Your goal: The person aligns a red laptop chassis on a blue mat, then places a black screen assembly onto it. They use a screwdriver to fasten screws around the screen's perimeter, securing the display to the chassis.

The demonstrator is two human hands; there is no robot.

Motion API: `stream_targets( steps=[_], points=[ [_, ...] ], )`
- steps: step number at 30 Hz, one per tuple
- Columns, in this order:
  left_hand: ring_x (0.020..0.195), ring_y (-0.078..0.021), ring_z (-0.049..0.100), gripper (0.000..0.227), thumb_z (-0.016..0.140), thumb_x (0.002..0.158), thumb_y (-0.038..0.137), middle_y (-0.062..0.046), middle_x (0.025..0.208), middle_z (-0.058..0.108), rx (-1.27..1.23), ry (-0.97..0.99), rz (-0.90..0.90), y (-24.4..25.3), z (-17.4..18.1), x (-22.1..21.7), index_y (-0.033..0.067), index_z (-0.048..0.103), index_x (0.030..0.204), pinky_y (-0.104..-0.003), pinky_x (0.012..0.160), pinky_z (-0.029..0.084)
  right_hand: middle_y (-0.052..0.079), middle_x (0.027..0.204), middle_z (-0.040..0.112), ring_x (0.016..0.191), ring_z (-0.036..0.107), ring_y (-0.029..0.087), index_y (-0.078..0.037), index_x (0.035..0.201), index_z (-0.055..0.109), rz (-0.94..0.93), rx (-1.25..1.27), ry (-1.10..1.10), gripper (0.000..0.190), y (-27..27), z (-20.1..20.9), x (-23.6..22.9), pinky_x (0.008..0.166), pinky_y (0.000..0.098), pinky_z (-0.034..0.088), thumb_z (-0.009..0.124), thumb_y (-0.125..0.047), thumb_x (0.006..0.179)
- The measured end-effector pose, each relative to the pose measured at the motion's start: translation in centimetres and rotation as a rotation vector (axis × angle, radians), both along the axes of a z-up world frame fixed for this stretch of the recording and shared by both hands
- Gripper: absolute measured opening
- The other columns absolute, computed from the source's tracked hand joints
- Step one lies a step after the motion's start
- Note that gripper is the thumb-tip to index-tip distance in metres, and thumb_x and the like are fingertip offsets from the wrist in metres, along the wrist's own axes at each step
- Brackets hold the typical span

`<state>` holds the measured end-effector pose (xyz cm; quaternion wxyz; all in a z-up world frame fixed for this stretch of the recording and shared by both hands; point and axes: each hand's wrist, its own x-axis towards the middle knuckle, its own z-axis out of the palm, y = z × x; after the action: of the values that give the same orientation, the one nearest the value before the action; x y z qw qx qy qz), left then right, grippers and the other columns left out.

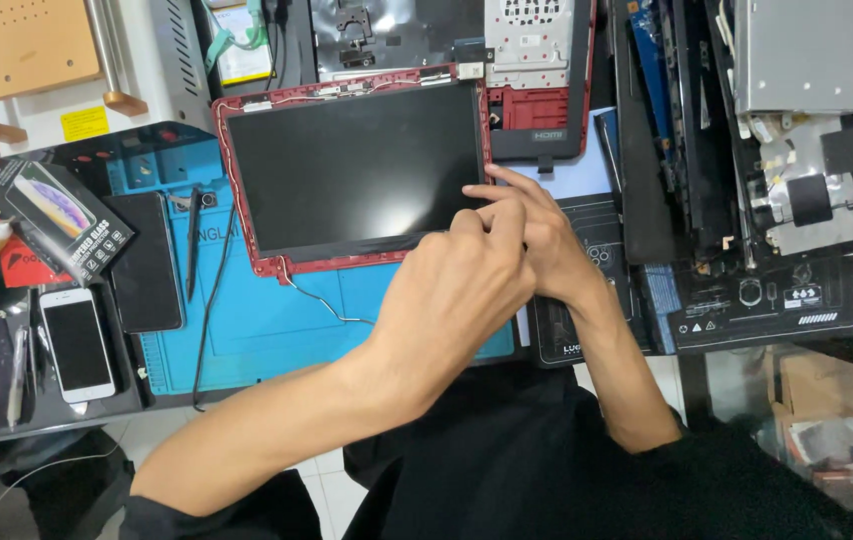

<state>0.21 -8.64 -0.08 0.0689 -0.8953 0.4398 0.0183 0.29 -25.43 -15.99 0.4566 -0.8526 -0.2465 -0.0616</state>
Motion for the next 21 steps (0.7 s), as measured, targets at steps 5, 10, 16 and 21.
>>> stream_targets(
  steps=[5,10,16,21],
  points=[
    [0.078,-0.0173,0.065,0.024,0.070,0.070,0.014,-0.008,0.091,0.057,-0.127,-0.138,0.025,-0.1,0.6,-0.6,-0.0022,0.071,0.088,-0.025,0.048,0.054,0.013,0.130,0.070,0.144,0.053,0.036,-0.003,0.096,0.072,-0.029,-0.005,-0.002,0.019,-0.1,0.4,-0.3,0.120,0.0492,0.043,0.079,-0.012,0.081],
    [0.080,-0.0182,0.065,0.019,0.070,0.077,0.014,-0.007,0.091,0.056,-0.080,-0.061,-0.007,-0.1,0.1,-0.5,-0.0028,0.068,0.087,-0.027,0.051,0.056,0.015,0.136,0.068,0.145,0.050,0.039,-0.001,0.104,0.074,-0.046,0.005,0.028,0.025,0.0,0.3,-0.2,0.118,0.0495,0.043,0.076,-0.012,0.082],
    [0.075,-0.0196,0.067,0.027,0.070,0.068,0.014,-0.009,0.088,0.059,-0.195,-0.118,0.029,-0.4,0.8,-0.5,-0.0020,0.070,0.090,-0.026,0.047,0.055,0.014,0.137,0.068,0.145,0.049,0.039,-0.003,0.098,0.075,-0.024,0.020,0.007,0.017,-0.2,0.1,-0.1,0.118,0.0497,0.042,0.075,-0.012,0.082],
    [0.078,-0.0189,0.066,0.022,0.071,0.076,0.011,-0.010,0.088,0.057,-0.009,-0.025,-0.030,-0.2,0.2,0.0,-0.0056,0.067,0.090,-0.027,0.053,0.056,0.013,0.136,0.068,0.144,0.051,0.036,-0.002,0.099,0.075,-0.038,0.006,0.031,0.020,-0.2,0.2,0.1,0.117,0.0478,0.045,0.075,-0.012,0.081]
  ],
)
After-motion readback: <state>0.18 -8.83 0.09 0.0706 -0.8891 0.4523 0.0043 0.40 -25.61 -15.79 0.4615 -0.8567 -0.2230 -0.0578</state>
